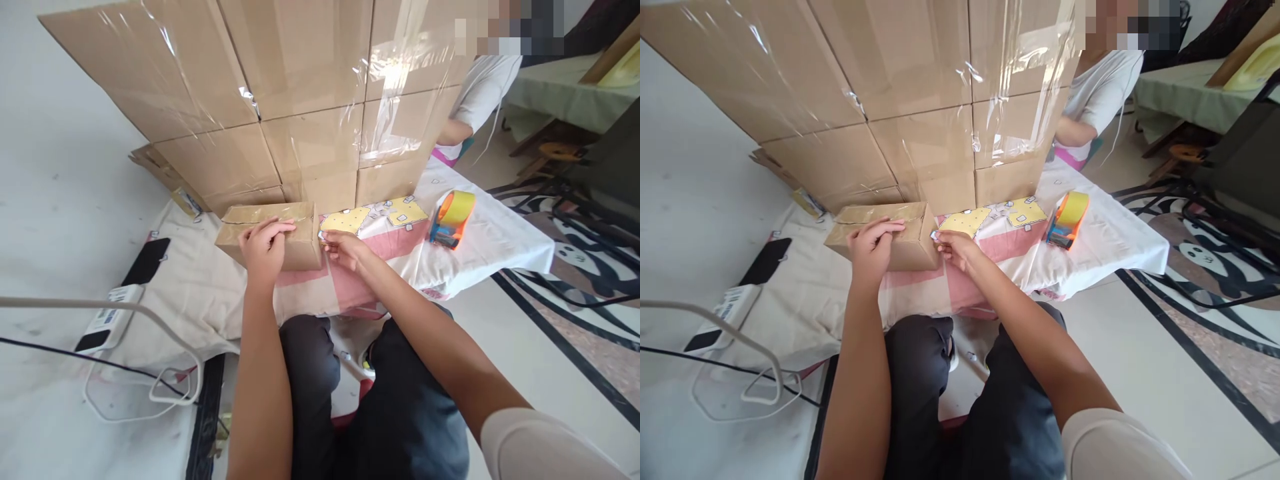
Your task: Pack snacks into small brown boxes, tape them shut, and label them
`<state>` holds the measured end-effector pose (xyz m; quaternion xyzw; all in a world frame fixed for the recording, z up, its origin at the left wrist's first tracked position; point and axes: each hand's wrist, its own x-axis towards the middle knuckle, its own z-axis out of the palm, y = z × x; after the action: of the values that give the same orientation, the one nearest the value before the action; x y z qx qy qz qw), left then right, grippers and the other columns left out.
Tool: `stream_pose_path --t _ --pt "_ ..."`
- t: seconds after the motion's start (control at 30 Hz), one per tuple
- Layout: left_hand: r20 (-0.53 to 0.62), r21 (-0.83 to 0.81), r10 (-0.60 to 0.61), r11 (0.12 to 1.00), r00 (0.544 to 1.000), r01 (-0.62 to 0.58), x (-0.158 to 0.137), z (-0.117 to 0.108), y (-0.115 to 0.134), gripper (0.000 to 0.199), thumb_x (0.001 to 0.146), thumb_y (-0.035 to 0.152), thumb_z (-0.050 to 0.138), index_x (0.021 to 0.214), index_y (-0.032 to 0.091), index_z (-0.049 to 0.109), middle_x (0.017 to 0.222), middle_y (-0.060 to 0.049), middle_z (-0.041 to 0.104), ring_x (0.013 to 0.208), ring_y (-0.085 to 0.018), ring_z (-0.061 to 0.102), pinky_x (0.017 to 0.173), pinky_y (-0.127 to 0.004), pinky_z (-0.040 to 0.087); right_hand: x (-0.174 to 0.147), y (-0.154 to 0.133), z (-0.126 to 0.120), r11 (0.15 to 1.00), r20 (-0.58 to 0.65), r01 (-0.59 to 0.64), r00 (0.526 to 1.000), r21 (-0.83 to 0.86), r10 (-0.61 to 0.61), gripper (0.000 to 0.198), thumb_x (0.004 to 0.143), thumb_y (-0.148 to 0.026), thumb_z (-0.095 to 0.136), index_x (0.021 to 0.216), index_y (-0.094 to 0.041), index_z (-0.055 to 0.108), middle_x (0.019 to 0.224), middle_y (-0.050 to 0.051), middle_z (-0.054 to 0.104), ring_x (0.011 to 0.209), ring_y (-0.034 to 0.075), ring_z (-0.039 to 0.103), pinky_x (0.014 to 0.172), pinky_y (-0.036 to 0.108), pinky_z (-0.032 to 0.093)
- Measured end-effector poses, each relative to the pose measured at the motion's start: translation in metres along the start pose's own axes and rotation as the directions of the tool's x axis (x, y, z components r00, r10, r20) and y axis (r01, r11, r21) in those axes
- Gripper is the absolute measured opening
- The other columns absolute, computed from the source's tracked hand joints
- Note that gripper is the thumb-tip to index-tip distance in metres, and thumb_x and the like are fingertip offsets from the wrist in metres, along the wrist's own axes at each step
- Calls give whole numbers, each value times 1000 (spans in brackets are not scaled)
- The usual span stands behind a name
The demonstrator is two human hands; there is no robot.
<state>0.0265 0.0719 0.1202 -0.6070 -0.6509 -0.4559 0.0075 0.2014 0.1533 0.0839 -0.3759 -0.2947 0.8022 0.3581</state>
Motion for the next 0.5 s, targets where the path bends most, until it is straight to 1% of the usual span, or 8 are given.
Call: stream_pose_path --t 0.1,0.17,0.33,0.5 --pt "13 23 -11 1000 1000 11 0 -1 1 34 90 17 46 89 34 75 114 8 78 129 -22 62 117 -51 27 2 1 2 998 -23 47 999 -45 -48 24 76 -4 76 90 -18 62 66 -4 64 47 5 49 39 15 25" --pt "16 27 -10 1000 1000 9 -1 -1 2 34 91 17 45 90 34 74 115 8 78 129 -22 62 118 -50 27 4 3 3 996 -48 66 996 -60 -69 29 73 -4 78 90 -19 59 64 -5 61 46 5 48 40 16 24" --pt "30 63 -33 998 999 31 -2 -2 6 34 91 16 43 89 33 73 116 7 77 130 -22 61 118 -50 28 10 7 3 991 -37 97 994 -93 -101 33 68 -7 81 88 -19 57 63 -5 60 47 5 48 40 17 24" --pt "35 70 -42 997 999 39 -2 -2 8 34 92 16 43 88 33 72 116 7 77 131 -20 61 118 -49 27 13 9 -1 987 -62 88 993 -132 -97 35 68 -13 83 84 -20 53 62 -6 59 44 4 42 37 16 18"
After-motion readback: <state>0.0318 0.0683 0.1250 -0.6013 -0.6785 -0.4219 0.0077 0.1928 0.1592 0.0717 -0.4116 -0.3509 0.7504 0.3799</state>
